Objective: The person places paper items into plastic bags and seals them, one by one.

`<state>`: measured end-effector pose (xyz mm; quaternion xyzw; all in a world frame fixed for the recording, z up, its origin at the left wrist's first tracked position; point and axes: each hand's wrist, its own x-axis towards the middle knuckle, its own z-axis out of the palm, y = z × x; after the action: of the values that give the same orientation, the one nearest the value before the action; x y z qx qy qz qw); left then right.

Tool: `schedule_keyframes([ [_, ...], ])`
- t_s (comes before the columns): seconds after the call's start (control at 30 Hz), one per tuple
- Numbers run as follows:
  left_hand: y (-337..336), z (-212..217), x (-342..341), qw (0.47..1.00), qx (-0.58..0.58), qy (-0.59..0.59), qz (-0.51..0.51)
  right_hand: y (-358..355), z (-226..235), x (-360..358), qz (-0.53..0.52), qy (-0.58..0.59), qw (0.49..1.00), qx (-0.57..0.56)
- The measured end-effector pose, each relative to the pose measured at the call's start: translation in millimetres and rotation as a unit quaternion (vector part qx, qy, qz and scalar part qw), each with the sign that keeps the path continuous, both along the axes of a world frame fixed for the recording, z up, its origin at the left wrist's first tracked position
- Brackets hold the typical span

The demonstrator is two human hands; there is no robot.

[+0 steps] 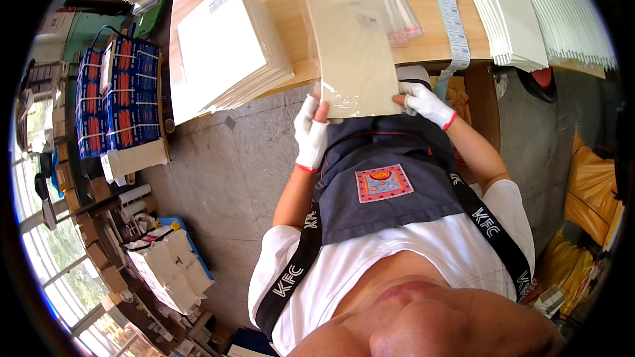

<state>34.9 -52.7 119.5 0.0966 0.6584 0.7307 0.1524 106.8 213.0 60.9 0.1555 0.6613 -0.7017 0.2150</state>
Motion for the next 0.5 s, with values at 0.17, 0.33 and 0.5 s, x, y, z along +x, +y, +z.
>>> schedule_keyframes([
  [0.17,-60.4,44.4,-51.2,0.957,-0.004,0.219,0.191,-54.3,54.1,-94.0,0.011,0.207,0.978,-0.031],
  [0.33,-133.2,72.1,-130.5,0.914,-0.114,0.233,0.311,-120.7,98.8,-203.2,0.082,0.277,0.957,0.027],
  [0.5,-196.7,-13.8,-153.7,0.919,-0.185,0.172,0.304,-125.4,97.0,-201.1,0.088,0.282,0.953,0.074],
])
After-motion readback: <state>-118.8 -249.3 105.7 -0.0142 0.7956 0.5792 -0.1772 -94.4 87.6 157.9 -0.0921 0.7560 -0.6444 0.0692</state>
